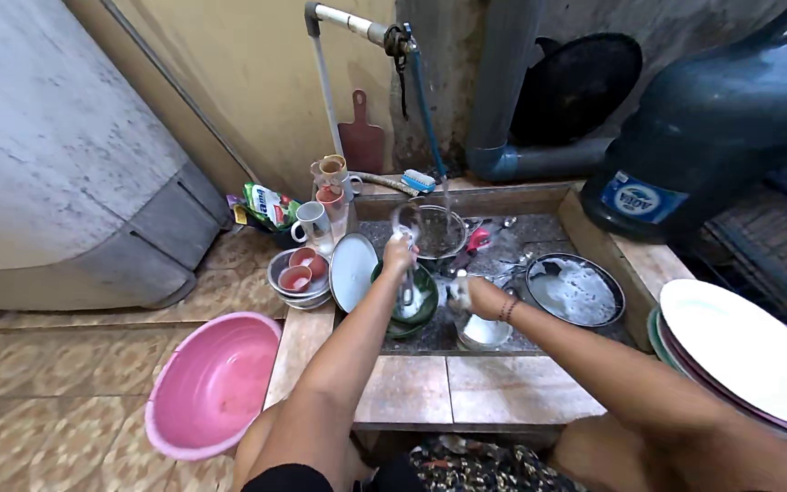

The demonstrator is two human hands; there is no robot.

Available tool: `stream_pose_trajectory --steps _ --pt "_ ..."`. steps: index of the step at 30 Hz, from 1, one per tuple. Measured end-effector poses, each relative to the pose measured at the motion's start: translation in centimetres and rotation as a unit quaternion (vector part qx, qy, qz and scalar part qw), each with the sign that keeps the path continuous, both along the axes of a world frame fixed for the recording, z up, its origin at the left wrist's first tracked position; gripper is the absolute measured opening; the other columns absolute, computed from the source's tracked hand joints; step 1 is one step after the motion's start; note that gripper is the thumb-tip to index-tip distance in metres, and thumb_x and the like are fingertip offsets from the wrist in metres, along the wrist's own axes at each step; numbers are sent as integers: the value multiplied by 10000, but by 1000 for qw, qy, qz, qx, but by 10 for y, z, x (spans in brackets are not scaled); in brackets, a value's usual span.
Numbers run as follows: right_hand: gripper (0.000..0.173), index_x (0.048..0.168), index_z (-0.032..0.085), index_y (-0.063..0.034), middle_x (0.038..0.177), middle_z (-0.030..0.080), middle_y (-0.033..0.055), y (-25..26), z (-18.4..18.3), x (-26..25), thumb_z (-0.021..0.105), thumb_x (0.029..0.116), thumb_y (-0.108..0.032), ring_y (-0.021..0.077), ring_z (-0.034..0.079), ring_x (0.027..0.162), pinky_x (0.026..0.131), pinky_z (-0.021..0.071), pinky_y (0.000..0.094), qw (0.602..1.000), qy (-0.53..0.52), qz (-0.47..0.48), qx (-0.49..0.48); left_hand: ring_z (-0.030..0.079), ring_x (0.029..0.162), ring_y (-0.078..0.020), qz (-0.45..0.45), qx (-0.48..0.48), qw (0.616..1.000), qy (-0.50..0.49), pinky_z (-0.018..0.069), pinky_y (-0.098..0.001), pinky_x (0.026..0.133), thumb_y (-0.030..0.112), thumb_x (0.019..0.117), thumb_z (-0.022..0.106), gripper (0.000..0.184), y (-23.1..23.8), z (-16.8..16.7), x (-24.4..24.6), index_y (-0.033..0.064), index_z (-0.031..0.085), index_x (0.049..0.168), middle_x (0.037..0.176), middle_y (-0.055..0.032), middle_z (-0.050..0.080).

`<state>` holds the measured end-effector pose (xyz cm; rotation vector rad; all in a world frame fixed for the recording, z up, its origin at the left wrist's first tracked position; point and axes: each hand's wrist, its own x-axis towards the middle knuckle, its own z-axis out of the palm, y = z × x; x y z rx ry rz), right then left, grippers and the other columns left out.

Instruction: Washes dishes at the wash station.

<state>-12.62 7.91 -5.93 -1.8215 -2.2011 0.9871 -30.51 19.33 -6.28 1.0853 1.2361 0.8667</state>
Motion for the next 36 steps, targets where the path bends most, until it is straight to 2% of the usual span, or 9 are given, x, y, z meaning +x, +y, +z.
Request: stream_pose_trajectory --steps 2,5,8,10,14,19,25,32,36 --pt "358 1218 650 43 1187 667 269 -9 -12 18 663 990 -233 422 635 1149 1020 463 613 999 -27 30 -29 566 649 -182 -182 25 947 265 521 -341 643 267 1136 355 392 -1 5 -14 -37 521 1321 906 -131 622" --pt "399 1259 641 40 1245 656 271 -18 -30 32 670 995 -257 425 618 1204 1053 450 611 994 -53 74 -61 613 1202 -447 -367 36 742 560 476 -635 1018 194 1045 531 385 -16 16 -14 -110 599 1272 1289 -315 614" --pt "433 1241 638 69 1256 643 291 -18 -52 34 671 995 -286 449 601 1225 1065 441 624 987 -89 109 -75 555 1296 -475 -417 31 585 695 456 -685 1017 186 1003 597 387 -32 5 -5 -100 620 1262 1377 -307 575" --pt "428 1240 631 67 1227 650 293 -16 -55 34 657 1004 -290 461 610 1203 1042 449 637 983 -101 127 -85 569 1277 -465 -412 12 542 733 483 -673 977 186 997 603 385 -36 3 5 -81 623 1273 1377 -287 581" --pt "402 1206 629 96 1215 643 316 -13 -45 41 660 1001 -249 484 610 1188 1010 455 666 980 -115 128 -103 494 1348 -497 -406 111 638 645 403 -700 1070 186 1022 574 409 -28 8 39 -63 589 1346 1412 -313 546" --pt "372 1169 645 85 1197 647 316 -10 -31 53 669 990 -241 497 621 1153 959 466 701 969 -149 126 -151 556 1315 -436 -509 175 695 478 428 -628 1099 295 1080 497 437 3 -68 120 -35 596 1349 1360 -287 597" --pt "403 1238 628 40 1210 651 297 -8 -31 61 676 986 -271 485 624 1160 956 474 694 968 -143 121 -165 296 1515 -440 -439 94 731 514 318 -588 1207 80 945 673 888 30 -137 175 -41 109 1621 1655 -284 230" --pt "389 1231 633 37 1218 651 283 -5 -37 60 660 1000 -274 457 619 1182 991 467 656 970 -123 138 -157 472 1397 -446 -509 85 674 529 396 -617 1138 73 1018 548 420 19 -135 171 -107 523 1397 1482 -295 498" --pt "409 1236 630 46 1215 651 290 -4 -40 62 680 992 -280 465 621 1173 996 463 663 973 -112 135 -153 529 1349 -419 -467 122 790 378 402 -581 1139 216 1117 398 427 31 -108 179 -78 519 1402 1424 -300 544"
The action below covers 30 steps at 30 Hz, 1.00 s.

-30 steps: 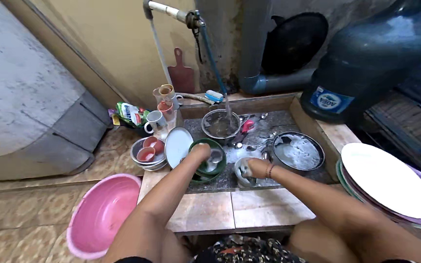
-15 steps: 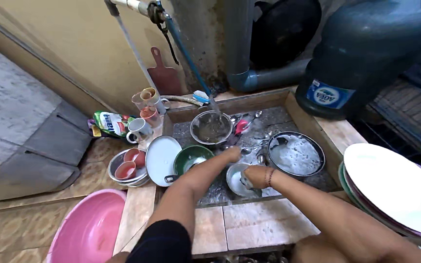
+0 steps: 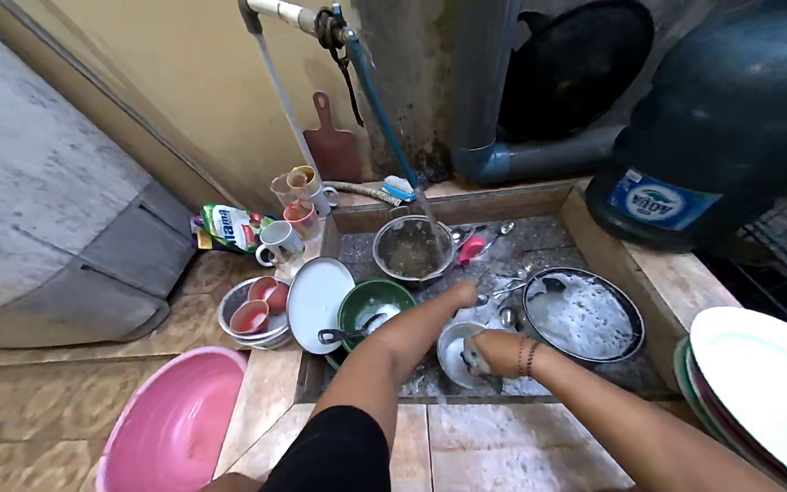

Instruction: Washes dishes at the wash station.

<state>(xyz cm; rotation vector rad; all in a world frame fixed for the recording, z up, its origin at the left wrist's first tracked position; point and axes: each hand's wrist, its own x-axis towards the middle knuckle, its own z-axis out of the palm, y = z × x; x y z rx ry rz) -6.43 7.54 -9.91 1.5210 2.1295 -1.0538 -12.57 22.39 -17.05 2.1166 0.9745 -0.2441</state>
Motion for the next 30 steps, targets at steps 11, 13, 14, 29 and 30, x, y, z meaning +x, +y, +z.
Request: stream_pose_trajectory --steps 11,13,14,29,30 --pt "432 1245 644 19 1200 670 272 1 8 5 676 986 -326 450 635 1161 989 467 668 999 19 -29 28 672 1022 -269 384 -170 827 -374 542 -444 891 459 1135 174 634 125 101 -23 -10 414 1486 1267 -208 658" --pt "447 1274 636 14 1217 668 270 1 7 8 677 985 -324 445 632 1177 1005 461 666 999 22 -31 34 672 1041 -268 402 -179 814 -379 544 -440 904 470 1133 173 641 126 100 -25 -10 382 1502 1280 -206 650" --pt "453 1284 632 13 1220 669 268 1 6 8 676 984 -324 444 633 1178 1008 462 664 999 21 -31 37 670 1001 -274 419 -189 797 -393 552 -447 884 473 1133 194 632 125 97 -26 -19 410 1466 1218 -206 654" --pt "416 1242 662 2 1192 681 258 1 8 10 665 999 -336 428 644 1154 1011 466 647 997 53 -38 46 519 584 -181 443 -203 759 -432 557 -419 653 510 1121 234 531 117 87 -30 56 508 1098 705 -25 462" --pt "403 1213 670 6 1175 684 251 1 11 12 652 1009 -341 414 648 1139 1010 468 629 994 77 -51 59 506 552 -175 446 -208 748 -445 564 -419 639 523 1116 230 532 118 87 -30 67 499 1049 669 -12 434"
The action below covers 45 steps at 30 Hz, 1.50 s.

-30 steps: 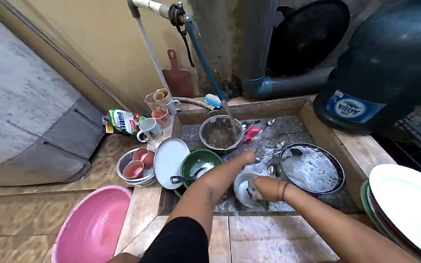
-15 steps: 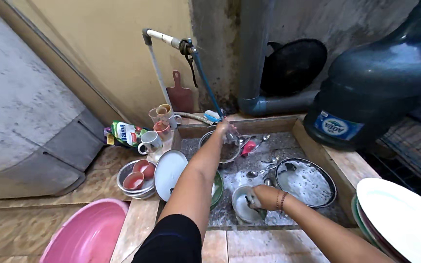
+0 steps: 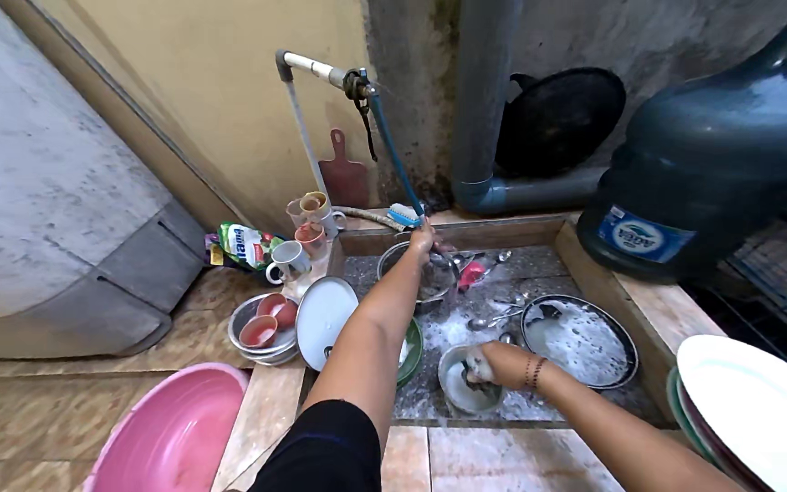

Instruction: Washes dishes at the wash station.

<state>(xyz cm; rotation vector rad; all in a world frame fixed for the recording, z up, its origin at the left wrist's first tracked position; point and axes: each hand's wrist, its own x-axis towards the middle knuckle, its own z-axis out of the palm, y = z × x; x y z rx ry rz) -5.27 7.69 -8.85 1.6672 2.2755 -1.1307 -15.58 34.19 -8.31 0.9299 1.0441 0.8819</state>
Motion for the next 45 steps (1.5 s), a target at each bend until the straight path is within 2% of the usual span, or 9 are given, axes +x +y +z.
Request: stream_pose_trajectory --steps 9,15,21,24,29,35,39,41,45 --pt "480 1411 574 3 1542 443 269 37 -4 0 610 995 -234 347 473 1419 1170 415 445 862 227 -291 348 470 496 -138 2 -95 989 -115 553 -358 588 466 1119 342 434 -57 3 -9 120 454 882 594 20 404" --pt "526 1427 519 33 1305 625 298 30 -5 -38 663 928 -50 429 620 1209 1050 463 628 887 175 -315 288 592 654 -191 58 -115 990 -63 549 -375 666 478 1103 410 550 -132 9 -34 -40 555 1217 786 -97 591" --pt "558 1420 476 107 1347 603 242 50 -51 -40 589 987 -225 269 600 1235 1081 472 421 858 260 -362 254 616 1210 -429 28 51 996 73 466 -584 1061 376 1116 429 556 -180 18 -53 -128 616 1260 1259 -335 632" --pt "465 1370 507 12 1172 640 158 40 -36 -63 410 1093 -348 208 664 995 837 583 434 795 397 -438 139 642 1119 -410 -1 144 984 107 482 -572 1014 302 1137 358 525 -186 17 -63 -122 666 1153 1147 -310 670" --pt "540 1470 469 -126 1298 640 107 40 -42 -62 375 1093 -501 231 647 1165 983 555 496 666 631 -397 7 639 1166 -429 -49 239 948 203 481 -599 1032 294 1130 383 492 -188 17 -68 -122 635 1207 1179 -316 663" --pt "482 1396 480 -23 1176 686 89 34 -22 -59 627 1029 -300 187 706 1026 888 616 401 729 572 -362 102 625 1173 -408 -1 159 984 80 472 -559 1050 288 1114 455 467 -183 20 -59 -126 623 1248 1226 -326 643" --pt "506 1332 503 52 1048 694 118 45 -23 -44 727 955 -200 170 704 856 737 624 355 757 507 -371 180 581 1243 -336 -61 72 994 -62 466 -540 1049 487 1121 100 738 -189 29 -52 -24 577 1357 1373 -259 579" --pt "538 1293 547 100 1007 710 148 52 -37 -27 726 941 -265 150 706 783 630 607 306 787 449 -333 261 588 1172 -287 -7 57 996 -73 488 -479 1006 439 1137 201 613 -186 30 -52 -15 508 1412 1330 -225 582" --pt "484 1372 561 44 1307 638 234 32 30 -12 684 985 -218 316 624 1211 1075 477 487 934 137 -302 135 313 1496 -424 140 179 959 171 333 -506 1212 201 985 691 771 -172 37 -73 -32 263 1583 1621 -317 255"
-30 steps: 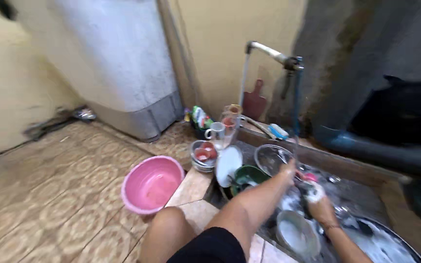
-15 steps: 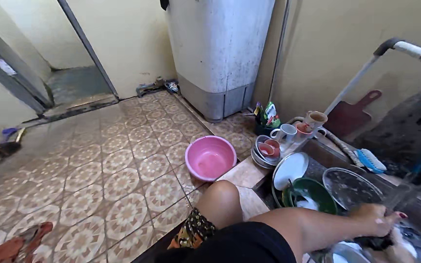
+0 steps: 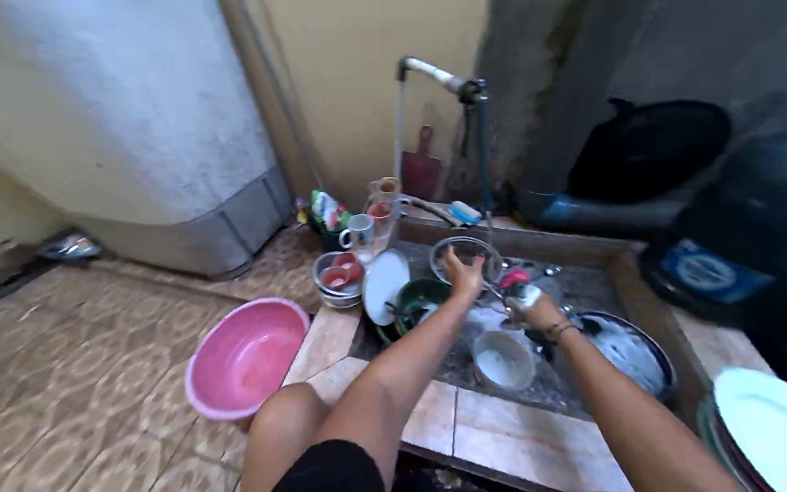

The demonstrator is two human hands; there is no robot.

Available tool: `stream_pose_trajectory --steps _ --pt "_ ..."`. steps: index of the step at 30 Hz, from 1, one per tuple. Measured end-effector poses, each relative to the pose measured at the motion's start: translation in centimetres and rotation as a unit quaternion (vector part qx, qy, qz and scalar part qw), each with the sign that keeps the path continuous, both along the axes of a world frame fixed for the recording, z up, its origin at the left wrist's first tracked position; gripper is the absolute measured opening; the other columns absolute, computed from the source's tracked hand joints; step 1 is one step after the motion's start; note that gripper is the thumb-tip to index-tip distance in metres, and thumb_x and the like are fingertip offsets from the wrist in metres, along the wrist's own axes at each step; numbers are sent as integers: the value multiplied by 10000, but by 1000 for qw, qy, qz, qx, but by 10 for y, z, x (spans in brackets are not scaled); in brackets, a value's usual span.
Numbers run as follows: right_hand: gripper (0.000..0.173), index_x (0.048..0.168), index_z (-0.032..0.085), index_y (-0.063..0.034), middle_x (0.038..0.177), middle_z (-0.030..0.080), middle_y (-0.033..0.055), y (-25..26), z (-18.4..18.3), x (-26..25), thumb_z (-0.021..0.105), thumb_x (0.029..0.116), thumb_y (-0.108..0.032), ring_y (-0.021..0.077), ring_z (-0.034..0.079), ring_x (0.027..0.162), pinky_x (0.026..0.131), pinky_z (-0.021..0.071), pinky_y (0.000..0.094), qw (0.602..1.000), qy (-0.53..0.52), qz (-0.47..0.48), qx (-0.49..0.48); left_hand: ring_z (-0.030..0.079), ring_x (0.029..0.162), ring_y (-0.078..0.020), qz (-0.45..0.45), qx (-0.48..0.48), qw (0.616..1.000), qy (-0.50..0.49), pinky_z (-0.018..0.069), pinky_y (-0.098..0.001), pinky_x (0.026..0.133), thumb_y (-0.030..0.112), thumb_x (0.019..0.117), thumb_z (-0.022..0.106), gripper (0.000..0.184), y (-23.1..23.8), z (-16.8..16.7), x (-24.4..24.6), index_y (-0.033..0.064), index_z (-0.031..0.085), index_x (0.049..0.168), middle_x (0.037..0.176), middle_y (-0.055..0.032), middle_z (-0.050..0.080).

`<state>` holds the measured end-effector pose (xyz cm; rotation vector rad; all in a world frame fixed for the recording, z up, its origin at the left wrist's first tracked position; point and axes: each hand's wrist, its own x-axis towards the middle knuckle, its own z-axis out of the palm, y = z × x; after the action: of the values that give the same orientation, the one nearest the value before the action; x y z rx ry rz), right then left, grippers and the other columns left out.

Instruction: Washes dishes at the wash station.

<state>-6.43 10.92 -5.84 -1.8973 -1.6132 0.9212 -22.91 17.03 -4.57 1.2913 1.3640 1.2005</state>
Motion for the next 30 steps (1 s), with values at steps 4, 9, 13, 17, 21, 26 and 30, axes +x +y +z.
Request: stream_pose_trajectory --steps 4,9,13,17,21,26,30 --pt "520 1402 550 33 1387 591 269 -5 10 13 690 968 -216 400 548 1329 1136 399 576 980 -161 111 -43 286 1530 -399 -284 136 863 394 216 -572 1257 285 1003 608 586 6 4 -2 24 471 1510 1605 -267 360" --pt "515 1368 588 24 1352 628 232 -4 24 23 726 938 -223 347 584 1298 1141 420 521 989 -115 75 48 635 1168 -416 -515 -11 699 496 445 -638 1034 322 1129 343 507 6 -2 11 -79 636 1231 1213 -277 665" --pt "524 1358 555 64 1275 656 214 5 13 43 731 933 -187 247 655 1152 1032 520 398 971 92 -119 184 457 625 -122 -451 -103 849 254 430 -298 605 274 1141 305 400 -8 -24 5 -6 587 1182 805 -42 506" --pt "430 1374 564 -1 1267 647 158 1 10 21 327 1134 -268 194 652 1093 933 556 372 915 307 -169 201 406 464 -51 -354 -215 910 -15 360 -196 430 231 1139 316 301 -20 -38 10 46 535 1231 664 32 474" --pt "778 1605 242 -31 1495 481 229 1 -17 -14 649 949 -127 254 591 1241 1016 519 395 935 269 -132 189 380 490 -61 -341 -198 919 -6 358 -214 457 198 1125 356 254 -38 -26 30 42 546 1062 681 30 429" --pt "515 1415 515 70 1350 622 249 2 -15 -15 640 996 -201 319 591 1291 1135 433 454 973 50 -177 142 387 577 -87 -336 -170 926 40 386 -256 548 159 1119 334 262 -47 -28 24 5 538 1173 763 14 401" --pt "523 1407 525 67 1354 620 243 -1 -9 -11 676 978 -190 322 589 1288 1126 439 463 982 53 -151 102 398 607 -106 -349 -181 912 120 392 -282 578 161 1112 346 249 -39 -21 16 10 541 1153 782 1 410"
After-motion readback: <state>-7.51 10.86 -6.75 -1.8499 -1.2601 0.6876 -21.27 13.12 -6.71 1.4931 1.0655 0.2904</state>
